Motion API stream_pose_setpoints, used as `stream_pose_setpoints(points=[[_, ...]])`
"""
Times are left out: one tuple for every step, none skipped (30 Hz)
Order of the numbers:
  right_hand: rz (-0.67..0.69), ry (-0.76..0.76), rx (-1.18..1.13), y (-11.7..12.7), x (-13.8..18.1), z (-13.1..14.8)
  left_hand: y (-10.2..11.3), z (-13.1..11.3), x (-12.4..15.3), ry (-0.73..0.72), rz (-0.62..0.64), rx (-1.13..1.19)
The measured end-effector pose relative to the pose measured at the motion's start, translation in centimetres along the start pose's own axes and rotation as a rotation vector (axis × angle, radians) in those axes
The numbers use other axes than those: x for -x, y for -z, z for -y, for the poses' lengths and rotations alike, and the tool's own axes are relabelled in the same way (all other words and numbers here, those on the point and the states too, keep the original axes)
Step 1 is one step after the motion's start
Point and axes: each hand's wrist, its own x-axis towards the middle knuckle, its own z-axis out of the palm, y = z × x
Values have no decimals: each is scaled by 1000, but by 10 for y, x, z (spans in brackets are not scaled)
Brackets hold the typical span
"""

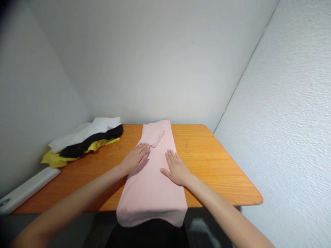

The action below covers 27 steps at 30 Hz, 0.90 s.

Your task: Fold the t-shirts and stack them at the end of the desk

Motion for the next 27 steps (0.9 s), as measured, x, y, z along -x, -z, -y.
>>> stream_pose_setpoints(points=[[5,24,-11,-1,9,8,-2,-2,13,14,36,16],[10,45,-20,-1,16,15,-5,-3,24,38,72,26],[12,58,-27,-2,23,20,-8,-2,33,66,107,33],[11,62,-30,-3,28,24,-11,0,40,93,136,38],[9,59,-29,-3,32,27,-13,3,45,114,157,45],[6,53,-27,-3,34,28,-15,5,48,126,169,52],[4,48,-24,-3,35,29,-17,7,49,129,172,59],[4,45,-22,-3,36,29,-18,8,48,127,169,64],[5,44,-22,-3,35,28,-18,8,47,127,167,65],[9,43,-23,-2,34,28,-17,8,45,130,166,62],[14,41,-25,-1,33,28,-15,7,43,134,169,53],[21,39,-29,0,33,27,-12,5,42,135,171,38],[31,38,-33,2,33,27,-7,2,41,123,170,19],[40,39,-39,5,36,25,-1,-1,42,95,163,0],[45,42,-44,9,41,23,8,-5,45,51,150,-16],[45,48,-46,15,49,21,18,-10,51,-6,137,-21],[40,54,-44,21,59,18,30,-15,59,-68,128,-15],[29,60,-37,28,72,14,43,-20,70,-130,129,3],[11,64,-27,35,87,11,55,-26,83,-186,147,30],[-8,73,-16,41,102,8,68,-31,96,-240,178,58],[-22,92,-4,47,117,6,78,-35,111,-298,216,82],[-27,121,11,51,132,5,86,-39,124,-356,252,93],[-23,157,31,54,144,5,90,-42,137,-406,283,85],[-13,195,60,54,153,5,91,-44,147,-446,297,58],[-6,231,97,52,160,5,88,-45,155,-479,286,15],[-6,260,138,48,164,6,82,-45,161,-501,254,-40],[-18,279,182,42,165,7,74,-44,164,-514,208,-102]])
